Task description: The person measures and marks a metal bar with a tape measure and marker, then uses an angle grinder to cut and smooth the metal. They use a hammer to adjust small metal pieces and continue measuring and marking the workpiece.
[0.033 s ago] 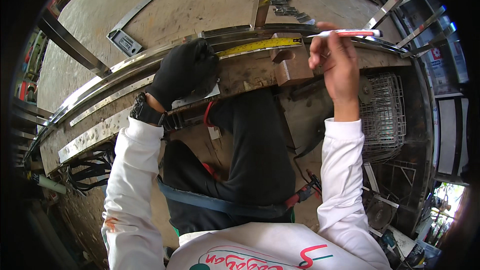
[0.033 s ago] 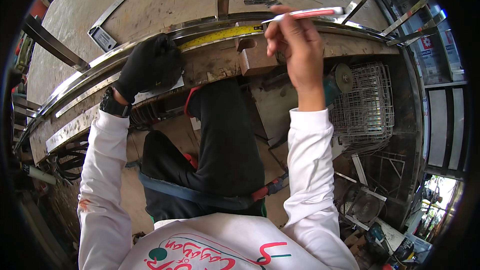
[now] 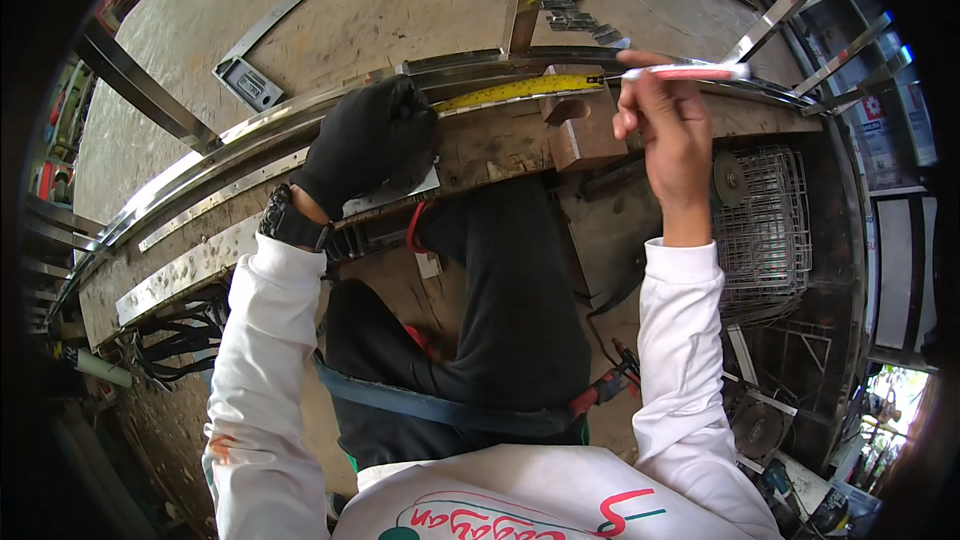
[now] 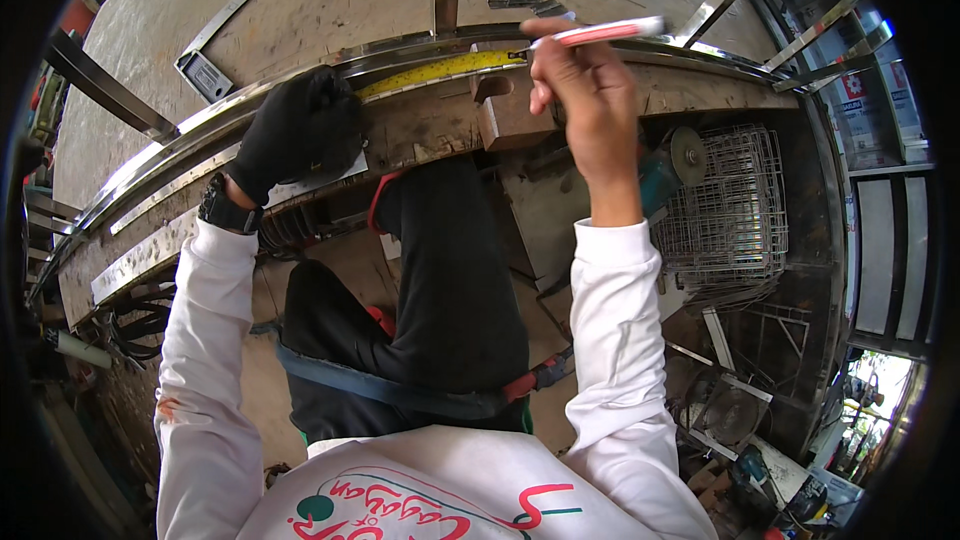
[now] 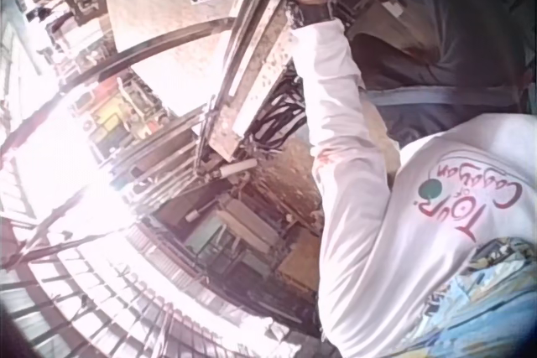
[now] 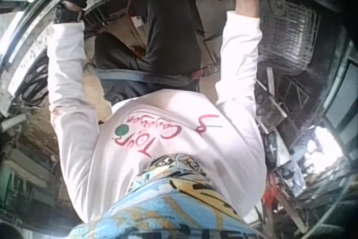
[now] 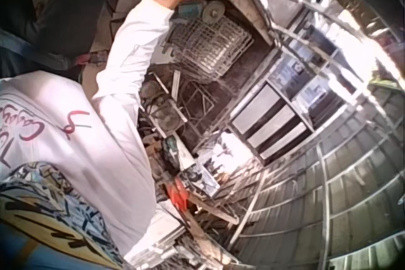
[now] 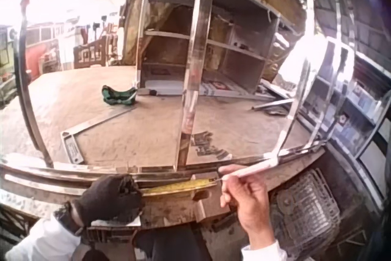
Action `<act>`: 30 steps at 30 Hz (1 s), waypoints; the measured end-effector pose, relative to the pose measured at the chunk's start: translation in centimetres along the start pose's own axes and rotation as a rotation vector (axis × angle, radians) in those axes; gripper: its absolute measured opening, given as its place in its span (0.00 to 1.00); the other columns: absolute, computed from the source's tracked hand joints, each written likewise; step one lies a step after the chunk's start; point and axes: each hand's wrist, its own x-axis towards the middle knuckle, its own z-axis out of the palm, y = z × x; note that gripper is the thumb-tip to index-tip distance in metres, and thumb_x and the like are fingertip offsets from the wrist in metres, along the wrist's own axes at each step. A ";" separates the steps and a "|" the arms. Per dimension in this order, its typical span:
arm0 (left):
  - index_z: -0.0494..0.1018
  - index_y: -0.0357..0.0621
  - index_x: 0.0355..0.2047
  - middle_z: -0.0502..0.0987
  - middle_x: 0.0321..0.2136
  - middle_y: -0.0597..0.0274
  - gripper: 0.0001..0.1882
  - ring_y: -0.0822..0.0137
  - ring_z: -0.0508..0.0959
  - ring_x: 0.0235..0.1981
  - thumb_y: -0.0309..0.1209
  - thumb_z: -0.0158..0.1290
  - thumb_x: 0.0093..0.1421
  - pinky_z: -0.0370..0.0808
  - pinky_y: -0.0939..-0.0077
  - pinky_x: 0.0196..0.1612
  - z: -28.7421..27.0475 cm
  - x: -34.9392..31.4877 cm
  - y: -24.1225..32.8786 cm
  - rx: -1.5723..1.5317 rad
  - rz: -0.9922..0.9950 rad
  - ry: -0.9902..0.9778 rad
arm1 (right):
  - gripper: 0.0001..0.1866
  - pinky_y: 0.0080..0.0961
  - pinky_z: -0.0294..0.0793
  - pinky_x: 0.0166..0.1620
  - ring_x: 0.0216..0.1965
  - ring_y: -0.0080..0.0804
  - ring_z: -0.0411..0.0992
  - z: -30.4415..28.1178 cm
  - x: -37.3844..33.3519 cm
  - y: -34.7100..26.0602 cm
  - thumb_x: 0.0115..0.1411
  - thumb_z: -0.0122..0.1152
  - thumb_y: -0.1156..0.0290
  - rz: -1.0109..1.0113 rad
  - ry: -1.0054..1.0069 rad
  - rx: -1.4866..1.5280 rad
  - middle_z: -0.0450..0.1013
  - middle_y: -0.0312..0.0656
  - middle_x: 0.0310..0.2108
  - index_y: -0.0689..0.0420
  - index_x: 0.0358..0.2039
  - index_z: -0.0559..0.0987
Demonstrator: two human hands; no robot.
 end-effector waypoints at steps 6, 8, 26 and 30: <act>0.79 0.41 0.37 0.81 0.28 0.46 0.12 0.42 0.81 0.32 0.38 0.61 0.63 0.76 0.54 0.37 -0.1 0.2 0.1 -0.020 -0.014 -0.017 | 0.09 0.13 0.69 0.34 0.30 0.11 0.68 2.1 -1.1 0.8 0.66 0.65 0.74 -0.119 0.053 -0.453 0.76 0.29 0.31 0.60 0.46 0.83; 0.79 0.41 0.37 0.81 0.28 0.46 0.12 0.42 0.81 0.32 0.38 0.62 0.63 0.76 0.54 0.37 -0.2 0.5 0.1 -0.011 -0.010 -0.012 | 0.07 0.14 0.69 0.33 0.29 0.11 0.68 2.5 -0.9 2.0 0.65 0.66 0.75 -0.175 0.118 -0.365 0.75 0.28 0.29 0.60 0.43 0.81; 0.80 0.39 0.40 0.82 0.29 0.47 0.15 0.46 0.82 0.31 0.39 0.64 0.62 0.76 0.57 0.38 -0.2 0.6 -0.3 -0.058 -0.045 -0.040 | 0.06 0.22 0.76 0.31 0.26 0.21 0.76 2.5 -1.0 2.3 0.60 0.66 0.78 -0.231 0.035 -0.658 0.79 0.38 0.25 0.61 0.35 0.77; 0.79 0.38 0.40 0.82 0.29 0.46 0.15 0.46 0.82 0.31 0.38 0.63 0.62 0.76 0.57 0.38 -0.1 0.6 -0.2 -0.082 -0.050 -0.040 | 0.06 0.22 0.76 0.32 0.26 0.22 0.77 2.6 -1.0 2.2 0.59 0.66 0.78 -0.238 0.038 -0.667 0.79 0.38 0.25 0.61 0.35 0.77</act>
